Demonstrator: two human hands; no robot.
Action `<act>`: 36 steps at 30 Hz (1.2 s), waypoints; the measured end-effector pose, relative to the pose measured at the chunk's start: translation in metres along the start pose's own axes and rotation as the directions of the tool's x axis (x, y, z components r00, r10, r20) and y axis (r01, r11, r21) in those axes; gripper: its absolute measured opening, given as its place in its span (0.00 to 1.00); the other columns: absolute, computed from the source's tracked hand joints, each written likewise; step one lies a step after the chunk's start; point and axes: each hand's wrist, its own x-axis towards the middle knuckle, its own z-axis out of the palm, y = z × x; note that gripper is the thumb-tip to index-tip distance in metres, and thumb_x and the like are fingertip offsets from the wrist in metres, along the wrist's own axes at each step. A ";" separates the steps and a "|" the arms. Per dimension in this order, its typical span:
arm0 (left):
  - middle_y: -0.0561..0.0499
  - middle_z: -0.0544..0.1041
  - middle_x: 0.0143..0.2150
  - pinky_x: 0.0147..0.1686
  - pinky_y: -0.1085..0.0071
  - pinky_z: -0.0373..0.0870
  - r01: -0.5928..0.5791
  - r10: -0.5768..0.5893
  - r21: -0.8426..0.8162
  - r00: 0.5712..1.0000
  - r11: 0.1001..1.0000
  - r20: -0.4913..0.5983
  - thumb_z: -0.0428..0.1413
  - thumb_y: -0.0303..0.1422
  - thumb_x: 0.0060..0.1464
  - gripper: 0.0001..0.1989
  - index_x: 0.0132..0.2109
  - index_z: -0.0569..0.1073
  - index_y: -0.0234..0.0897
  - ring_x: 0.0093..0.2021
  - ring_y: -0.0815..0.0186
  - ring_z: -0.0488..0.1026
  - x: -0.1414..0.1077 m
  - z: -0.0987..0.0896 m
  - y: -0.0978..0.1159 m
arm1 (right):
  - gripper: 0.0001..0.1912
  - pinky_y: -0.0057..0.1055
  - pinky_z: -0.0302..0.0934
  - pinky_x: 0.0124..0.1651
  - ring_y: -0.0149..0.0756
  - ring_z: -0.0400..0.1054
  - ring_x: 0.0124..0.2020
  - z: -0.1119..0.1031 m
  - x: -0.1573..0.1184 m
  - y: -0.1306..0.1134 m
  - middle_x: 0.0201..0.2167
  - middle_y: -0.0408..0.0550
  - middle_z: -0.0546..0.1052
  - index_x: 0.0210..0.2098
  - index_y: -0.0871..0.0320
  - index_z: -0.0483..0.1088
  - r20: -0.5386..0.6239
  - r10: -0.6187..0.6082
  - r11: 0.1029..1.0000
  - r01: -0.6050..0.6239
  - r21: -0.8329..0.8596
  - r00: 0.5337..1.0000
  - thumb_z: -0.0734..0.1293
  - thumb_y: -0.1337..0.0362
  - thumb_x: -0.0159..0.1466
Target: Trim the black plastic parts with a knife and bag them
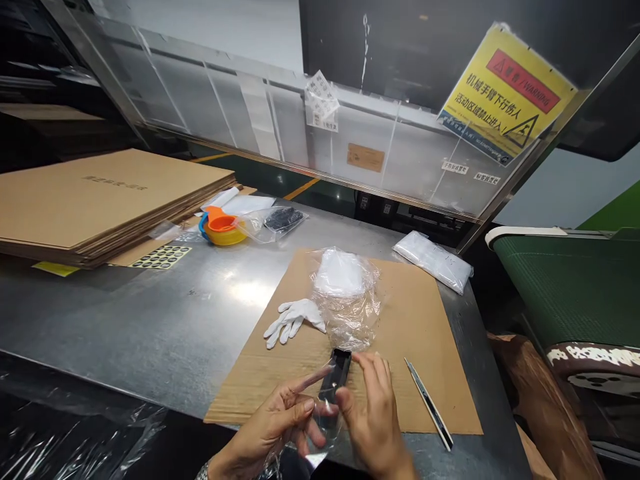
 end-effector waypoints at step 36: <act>0.52 0.66 0.29 0.30 0.72 0.65 -0.117 0.930 0.983 0.327 -0.140 0.171 0.50 0.22 0.54 0.10 0.40 0.74 0.38 0.29 0.67 0.65 -0.007 -0.053 -0.017 | 0.11 0.29 0.58 0.33 0.36 0.66 0.31 0.049 -0.018 0.014 0.28 0.48 0.71 0.34 0.57 0.64 0.055 -0.098 0.890 0.112 -0.441 0.994 0.56 0.59 0.66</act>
